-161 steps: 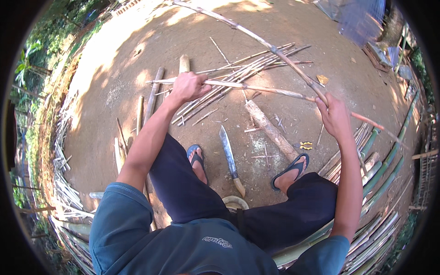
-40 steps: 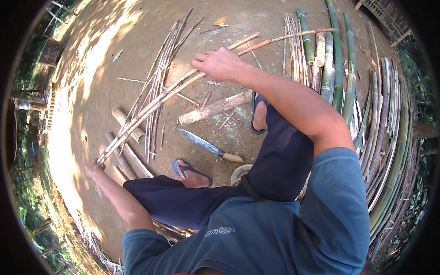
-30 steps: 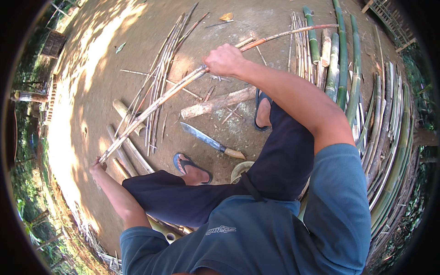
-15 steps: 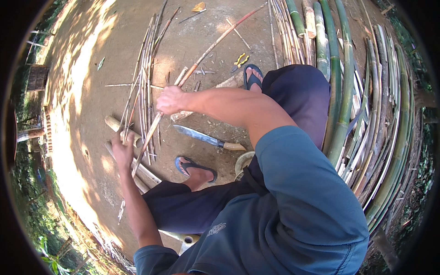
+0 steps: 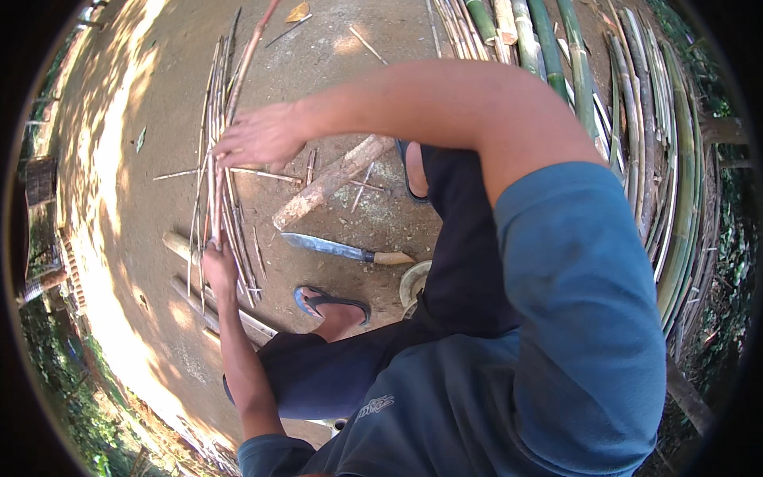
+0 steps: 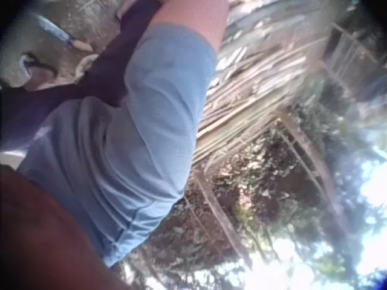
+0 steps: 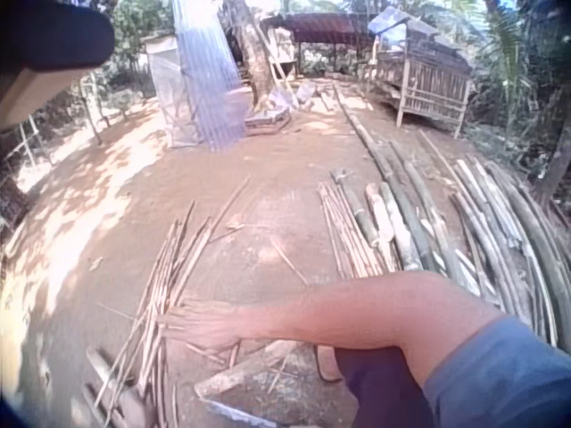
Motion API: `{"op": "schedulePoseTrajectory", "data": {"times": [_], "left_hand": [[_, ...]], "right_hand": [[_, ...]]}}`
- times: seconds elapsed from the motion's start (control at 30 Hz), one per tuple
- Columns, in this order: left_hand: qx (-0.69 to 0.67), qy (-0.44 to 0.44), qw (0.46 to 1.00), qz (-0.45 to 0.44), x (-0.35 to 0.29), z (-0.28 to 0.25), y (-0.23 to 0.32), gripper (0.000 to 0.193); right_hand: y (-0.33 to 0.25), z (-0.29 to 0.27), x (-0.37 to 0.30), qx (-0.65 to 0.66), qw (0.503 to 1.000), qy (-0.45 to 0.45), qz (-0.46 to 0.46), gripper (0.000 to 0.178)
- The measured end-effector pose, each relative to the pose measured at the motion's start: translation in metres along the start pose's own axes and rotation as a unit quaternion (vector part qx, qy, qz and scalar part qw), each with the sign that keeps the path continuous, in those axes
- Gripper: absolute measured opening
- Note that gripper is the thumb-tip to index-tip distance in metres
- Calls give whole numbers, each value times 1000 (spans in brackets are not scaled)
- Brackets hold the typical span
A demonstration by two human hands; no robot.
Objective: The person uses a machete to split long bamboo poles into thin strips on a wooden block. They repeatedly position the bamboo, strike it with the machete, and separate the resulting strips, organizing them into piles on the ground.
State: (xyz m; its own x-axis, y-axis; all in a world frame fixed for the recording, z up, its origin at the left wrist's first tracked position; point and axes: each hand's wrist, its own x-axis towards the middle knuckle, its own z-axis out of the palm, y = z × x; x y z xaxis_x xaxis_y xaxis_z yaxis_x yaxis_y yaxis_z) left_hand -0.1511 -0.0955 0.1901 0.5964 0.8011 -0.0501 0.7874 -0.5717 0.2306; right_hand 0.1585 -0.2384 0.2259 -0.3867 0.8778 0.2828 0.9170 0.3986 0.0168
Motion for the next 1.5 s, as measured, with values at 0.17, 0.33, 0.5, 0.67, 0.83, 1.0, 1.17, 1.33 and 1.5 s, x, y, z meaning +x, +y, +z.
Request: {"op": "schedulePoseTrajectory", "data": {"times": [0.17, 0.33, 0.5, 0.67, 0.83, 1.0, 1.17, 1.33, 1.5], "left_hand": [[22, 144, 989, -13, 25, -26, -32, 56], [31, 234, 971, -28, 26, -43, -37, 60], [101, 210, 972, -38, 21, -84, -44, 54], [137, 207, 968, 29, 22, -92, -20, 49], [162, 173, 971, -15, 21, -117, -1, 47], [149, 189, 971, -8, 22, -107, -10, 47], [115, 239, 962, 59, 15, -99, -15, 51], [144, 219, 965, 18, 11, -104, 0, 53], [164, 201, 966, 18, 14, -109, -17, 52]], "right_hand": [[120, -84, -244, 7, 865, -26, 500, 37], [40, -17, -522, -60, 508, 92, 854, 29], [-99, 103, -561, 27, 483, 60, 873, 49], [-120, 137, -576, 58, 483, -11, 874, 81], [-94, 129, -574, 114, 433, -54, 892, 86], [-87, 131, -569, 107, 391, -95, 909, 76], [-84, 143, -567, 70, 397, -67, 913, 63], [-80, 148, -570, 132, 338, -48, 931, 53], [-76, 136, -563, 140, 327, -68, 932, 52]]}}
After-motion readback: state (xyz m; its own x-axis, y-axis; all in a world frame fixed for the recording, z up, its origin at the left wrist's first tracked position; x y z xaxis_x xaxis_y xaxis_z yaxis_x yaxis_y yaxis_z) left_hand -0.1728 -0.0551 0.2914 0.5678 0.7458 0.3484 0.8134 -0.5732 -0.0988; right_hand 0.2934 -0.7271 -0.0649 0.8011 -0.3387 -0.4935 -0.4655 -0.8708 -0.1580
